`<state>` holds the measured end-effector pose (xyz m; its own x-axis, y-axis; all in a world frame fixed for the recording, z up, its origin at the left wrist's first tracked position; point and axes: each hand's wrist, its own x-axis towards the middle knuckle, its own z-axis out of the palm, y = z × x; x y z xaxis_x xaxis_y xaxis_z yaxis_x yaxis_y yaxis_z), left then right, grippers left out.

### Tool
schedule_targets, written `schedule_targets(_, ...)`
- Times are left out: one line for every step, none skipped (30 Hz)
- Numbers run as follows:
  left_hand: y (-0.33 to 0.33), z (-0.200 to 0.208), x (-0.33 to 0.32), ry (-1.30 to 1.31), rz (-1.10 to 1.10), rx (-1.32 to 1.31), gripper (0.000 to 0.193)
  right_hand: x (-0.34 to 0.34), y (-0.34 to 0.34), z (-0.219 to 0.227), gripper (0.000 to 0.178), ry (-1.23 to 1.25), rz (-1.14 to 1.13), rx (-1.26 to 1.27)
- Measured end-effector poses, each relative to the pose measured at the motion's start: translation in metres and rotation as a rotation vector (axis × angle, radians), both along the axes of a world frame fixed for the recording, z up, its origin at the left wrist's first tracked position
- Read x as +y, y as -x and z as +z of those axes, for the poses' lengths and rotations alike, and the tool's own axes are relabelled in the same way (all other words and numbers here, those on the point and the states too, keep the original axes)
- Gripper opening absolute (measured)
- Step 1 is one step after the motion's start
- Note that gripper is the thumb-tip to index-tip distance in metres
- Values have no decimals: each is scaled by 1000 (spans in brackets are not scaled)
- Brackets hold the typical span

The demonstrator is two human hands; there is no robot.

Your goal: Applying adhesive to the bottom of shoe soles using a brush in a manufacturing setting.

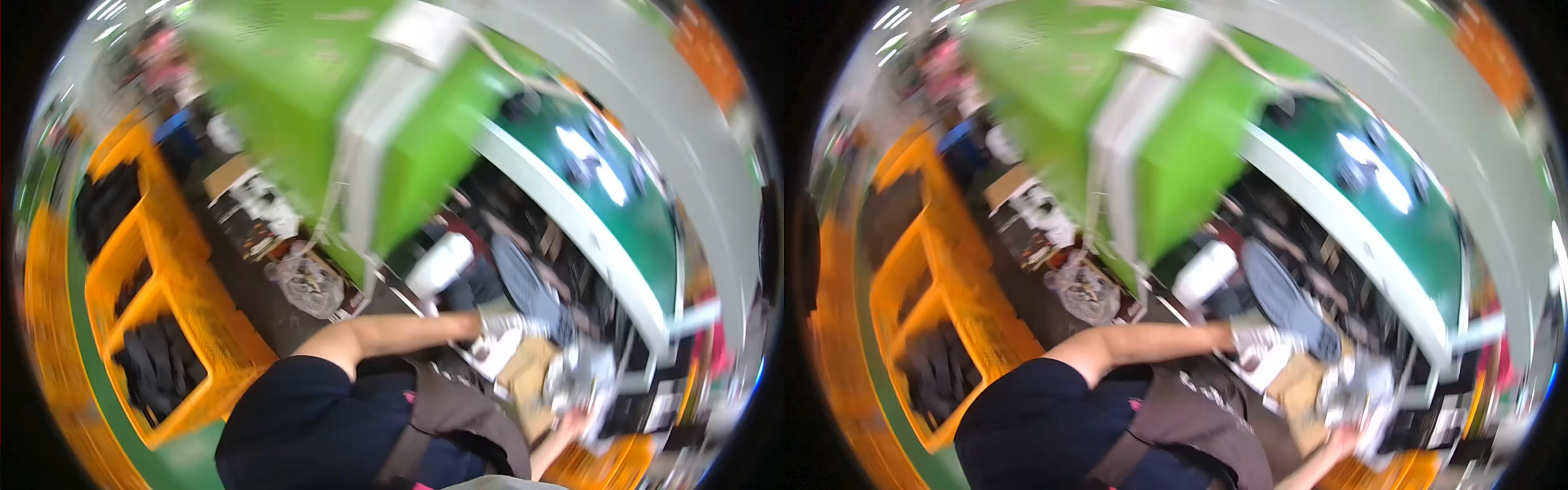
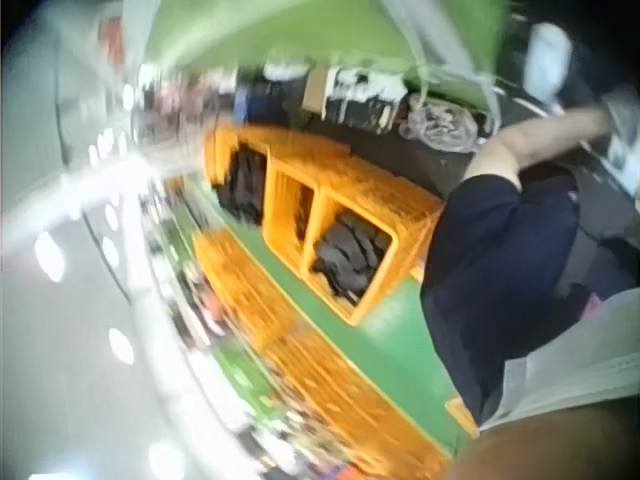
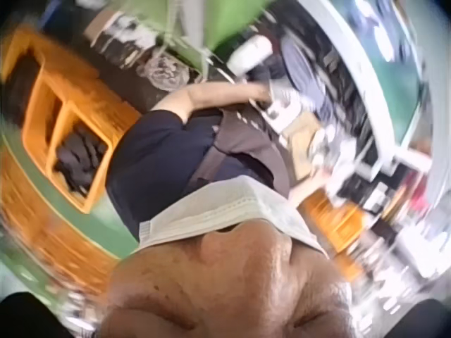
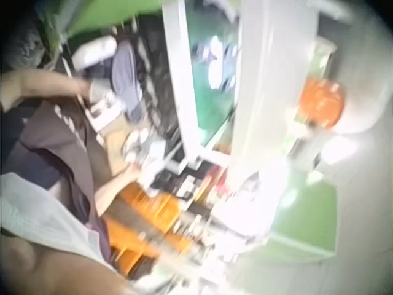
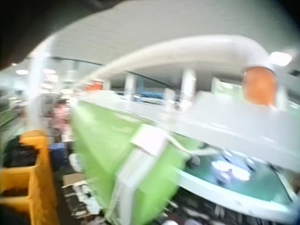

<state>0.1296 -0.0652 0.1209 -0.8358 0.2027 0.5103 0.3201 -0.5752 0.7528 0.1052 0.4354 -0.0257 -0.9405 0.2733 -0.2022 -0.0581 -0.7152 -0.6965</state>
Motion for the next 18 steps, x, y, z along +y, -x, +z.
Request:
schedule_targets(-1, 24, 3, 52, 16, -17, 41, 26, -15, -6, 29, 16, 75, 201)
schedule_targets(-4, 45, 0, 147, 89, -49, 39, -14, -6, 10, 29, 92, 194, 239)
schedule_targets(11, 23, 8, 291, 199, -45, 38, -62, -6, 43, 29, 1, 113, 206)
schedule_targets(23, 0, 17, 432, 307, -24, 38, -117, -11, 89, 25, -11, -60, 90)
schedule_targets(28, 1, 25, 406, 206, -76, 35, -117, -16, 94, 29, -4, 6, 207)
schedule_targets(32, 1, 28, 389, 131, -138, 33, -130, -20, 107, 29, -13, 24, 234)
schedule_targets(37, -3, 29, 389, 59, -165, 30, -155, -22, 128, 33, -95, -100, 165)
schedule_targets(38, -7, 29, 390, -11, -187, 28, -174, -28, 139, 31, -119, -109, 199)
schedule_targets(40, -20, 35, 120, -161, -354, 25, -198, -35, 155, 29, -156, -153, 202)
schedule_targets(45, -23, 41, 302, 15, -181, 24, -207, -40, 161, 26, -298, -127, 279)
schedule_targets(47, -26, 46, 336, 39, -168, 23, -220, -44, 166, 26, -438, -144, 322)
schedule_targets(49, -28, 51, 368, 66, -154, 23, -230, -47, 171, 26, -580, -153, 360)
schedule_targets(50, -22, 58, 466, 139, -76, 23, -238, -49, 175, 24, -636, -172, 355)
schedule_targets(52, -22, 62, 511, 142, -59, 23, -244, -48, 180, 21, -694, -181, 350)
schedule_targets(55, -24, 66, 556, 147, -41, 22, -249, -46, 182, 22, -697, -179, 343)
schedule_targets(55, -23, 68, 601, 162, -21, 22, -253, -43, 185, 21, -769, -182, 285)
schedule_targets(55, -12, 72, 642, 112, -47, 26, -255, -40, 182, 21, -795, -173, 255)
schedule_targets(56, -4, 79, 611, 156, 26, 27, -256, -38, 179, 20, -820, -162, 226)
